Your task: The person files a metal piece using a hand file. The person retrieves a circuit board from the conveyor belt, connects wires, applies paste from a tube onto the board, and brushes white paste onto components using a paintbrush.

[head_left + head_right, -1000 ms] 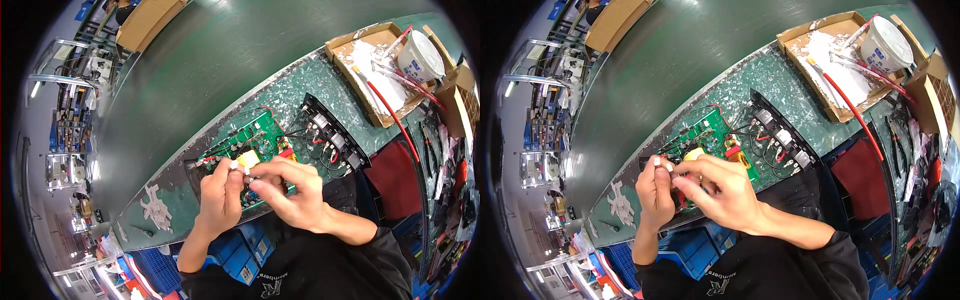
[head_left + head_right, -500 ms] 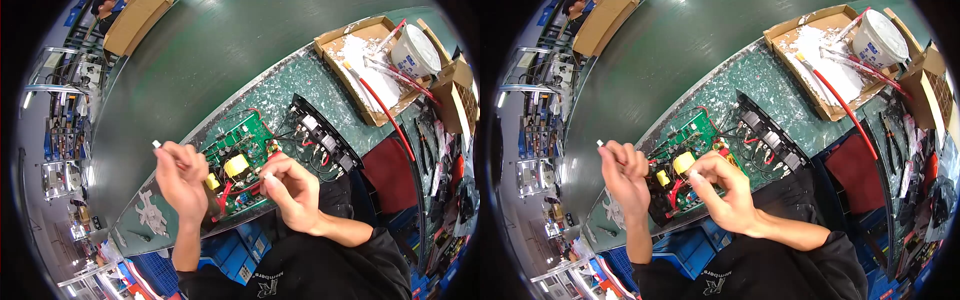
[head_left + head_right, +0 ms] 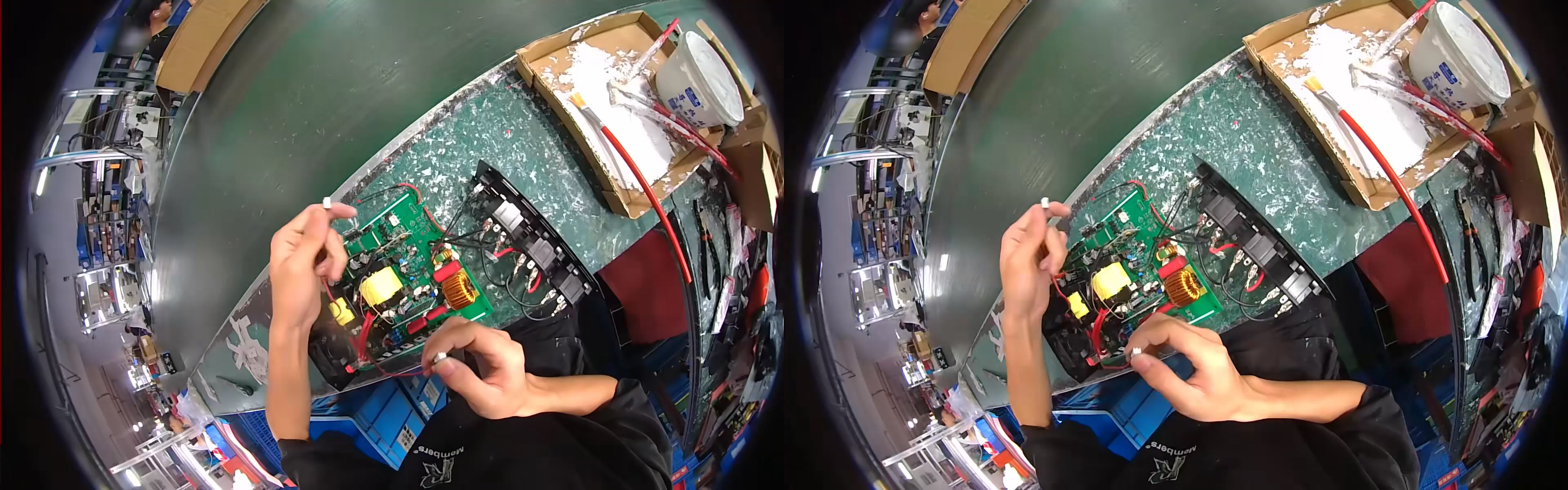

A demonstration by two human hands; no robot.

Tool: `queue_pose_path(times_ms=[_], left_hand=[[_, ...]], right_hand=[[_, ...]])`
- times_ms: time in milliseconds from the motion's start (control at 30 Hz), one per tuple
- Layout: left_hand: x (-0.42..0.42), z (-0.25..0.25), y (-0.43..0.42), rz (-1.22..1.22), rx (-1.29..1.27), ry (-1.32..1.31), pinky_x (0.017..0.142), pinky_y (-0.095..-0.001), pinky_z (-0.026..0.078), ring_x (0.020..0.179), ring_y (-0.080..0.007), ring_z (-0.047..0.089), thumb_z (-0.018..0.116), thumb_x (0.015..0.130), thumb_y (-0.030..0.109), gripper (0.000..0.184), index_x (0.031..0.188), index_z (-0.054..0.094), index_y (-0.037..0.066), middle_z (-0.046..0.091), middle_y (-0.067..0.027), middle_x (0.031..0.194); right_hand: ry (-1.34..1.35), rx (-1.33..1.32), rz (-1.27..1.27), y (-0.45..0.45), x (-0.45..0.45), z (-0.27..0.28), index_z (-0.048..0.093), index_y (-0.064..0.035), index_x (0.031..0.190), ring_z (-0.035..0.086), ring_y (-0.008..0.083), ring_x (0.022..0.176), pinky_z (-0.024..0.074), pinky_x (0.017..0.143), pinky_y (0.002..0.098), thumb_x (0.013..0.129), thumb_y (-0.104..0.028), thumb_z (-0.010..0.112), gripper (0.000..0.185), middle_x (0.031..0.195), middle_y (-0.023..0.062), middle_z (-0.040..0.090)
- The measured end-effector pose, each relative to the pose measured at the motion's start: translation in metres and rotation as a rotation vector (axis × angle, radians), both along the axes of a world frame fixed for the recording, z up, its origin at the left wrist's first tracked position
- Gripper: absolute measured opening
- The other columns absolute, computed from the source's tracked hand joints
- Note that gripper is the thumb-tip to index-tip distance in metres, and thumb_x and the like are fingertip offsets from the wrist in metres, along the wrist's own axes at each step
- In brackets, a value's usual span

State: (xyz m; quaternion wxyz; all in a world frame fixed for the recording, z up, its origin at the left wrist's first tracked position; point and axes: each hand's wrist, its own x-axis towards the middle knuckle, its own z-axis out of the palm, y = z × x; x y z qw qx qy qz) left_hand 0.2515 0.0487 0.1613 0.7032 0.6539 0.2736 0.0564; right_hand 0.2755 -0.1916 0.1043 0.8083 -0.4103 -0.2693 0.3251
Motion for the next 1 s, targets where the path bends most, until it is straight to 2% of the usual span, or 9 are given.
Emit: queue_pose_path(times_ms=[33, 67, 333, 500, 567, 633, 700, 733, 1000], left_hand=[[0.004, 0.001, 0.0, -0.06, 0.222, 0.107, 0.048, -0.0213, 0.024, 0.048, -0.0041, 0.031, 0.044, 0.107, 0.027, 0.033, 0.106, 0.06, -0.001, 0.053, -0.0012, 0.054], [0.006, 0.004, 0.002, -0.095, 0.206, 0.124, 0.049, -0.0197, 0.026, 0.049, -0.0033, 0.037, 0.048, 0.106, 0.027, 0.031, 0.106, 0.06, -0.002, 0.061, -0.0066, 0.059], [0.023, 0.002, -0.006, -0.06, 0.418, 0.04, 0.048, -0.0183, 0.028, 0.05, -0.0017, 0.038, 0.067, 0.096, 0.014, 0.018, 0.101, 0.066, -0.004, 0.066, -0.007, 0.068], [0.026, -0.009, -0.003, -0.012, 0.647, 0.113, 0.045, -0.0187, 0.024, 0.051, 0.0024, 0.04, 0.073, 0.085, 0.0, 0.006, 0.09, 0.074, -0.004, 0.065, -0.0004, 0.066], [0.028, -0.009, -0.003, -0.155, 0.835, 0.301, 0.047, -0.019, 0.029, 0.055, 0.0014, 0.044, 0.073, 0.085, 0.0, 0.006, 0.089, 0.074, -0.005, 0.065, 0.0011, 0.067], [0.03, -0.019, -0.003, -0.233, 0.879, 0.216, 0.051, -0.0224, 0.037, 0.056, -0.005, 0.051, 0.073, 0.083, -0.001, 0.007, 0.089, 0.074, -0.004, 0.067, -0.0028, 0.069], [0.033, -0.021, -0.007, -0.444, 1.158, 0.284, 0.056, -0.0281, 0.045, 0.057, -0.0166, 0.059, 0.071, 0.081, 0.0, 0.008, 0.089, 0.074, -0.003, 0.069, -0.0098, 0.074], [0.037, -0.02, -0.012, -0.463, 1.24, 0.348, 0.065, -0.0406, 0.05, 0.069, -0.0353, 0.064, 0.069, 0.08, 0.005, 0.006, 0.082, 0.072, 0.0, 0.068, -0.0159, 0.078], [0.04, -0.03, -0.011, -0.56, 1.357, 0.28, 0.064, -0.0432, 0.05, 0.069, -0.0359, 0.063, 0.068, 0.08, 0.004, 0.005, 0.078, 0.07, -0.001, 0.065, -0.0151, 0.075]], right_hand=[[0.006, 0.003, -0.004, 0.0, 0.001, 0.0, 0.057, 0.0062, 0.099, 0.064, 0.0222, 0.08, 0.053, 0.071, 0.0333, 0.094, 0.002, 0.057, 0.007, 0.094, 0.0172, 0.065], [0.008, 0.001, 0.014, 0.0, 0.002, 0.002, 0.058, 0.0061, 0.099, 0.064, 0.0225, 0.081, 0.0531, 0.072, 0.0334, 0.093, 0.002, 0.058, 0.007, 0.093, 0.0168, 0.065], [-0.029, 0.02, 0.05, 0.0, 0.008, -0.001, 0.06, 0.0067, 0.1, 0.066, 0.0242, 0.08, 0.0532, 0.07, 0.0328, 0.091, 0.002, 0.063, 0.011, 0.091, 0.0168, 0.067], [0.018, 0.058, -0.002, 0.002, 0.008, -0.002, 0.061, 0.0074, 0.099, 0.06, 0.0212, 0.071, 0.0489, 0.063, 0.0314, 0.091, 0.004, 0.063, 0.009, 0.091, 0.0142, 0.064], [0.006, 0.067, -0.02, 0.001, 0.008, -0.005, 0.062, 0.0076, 0.099, 0.06, 0.0211, 0.071, 0.0488, 0.062, 0.0316, 0.091, 0.004, 0.063, 0.009, 0.091, 0.0139, 0.064], [-0.004, 0.043, 0.015, -0.002, 0.011, -0.005, 0.061, 0.0076, 0.099, 0.063, 0.0234, 0.074, 0.0509, 0.065, 0.0327, 0.09, 0.003, 0.064, 0.01, 0.091, 0.0158, 0.065], [-0.016, 0.021, 0.053, -0.003, 0.012, -0.005, 0.061, 0.0076, 0.1, 0.066, 0.0257, 0.078, 0.053, 0.068, 0.0338, 0.09, 0.002, 0.064, 0.012, 0.091, 0.0176, 0.067], [-0.017, 0.025, 0.052, -0.003, 0.012, -0.004, 0.061, 0.0077, 0.1, 0.066, 0.0258, 0.078, 0.053, 0.068, 0.0337, 0.09, 0.002, 0.065, 0.012, 0.091, 0.0178, 0.067], [-0.013, 0.029, 0.056, -0.003, 0.011, -0.006, 0.061, 0.0083, 0.099, 0.065, 0.0265, 0.077, 0.0529, 0.067, 0.0339, 0.089, 0.002, 0.064, 0.012, 0.091, 0.018, 0.067]])
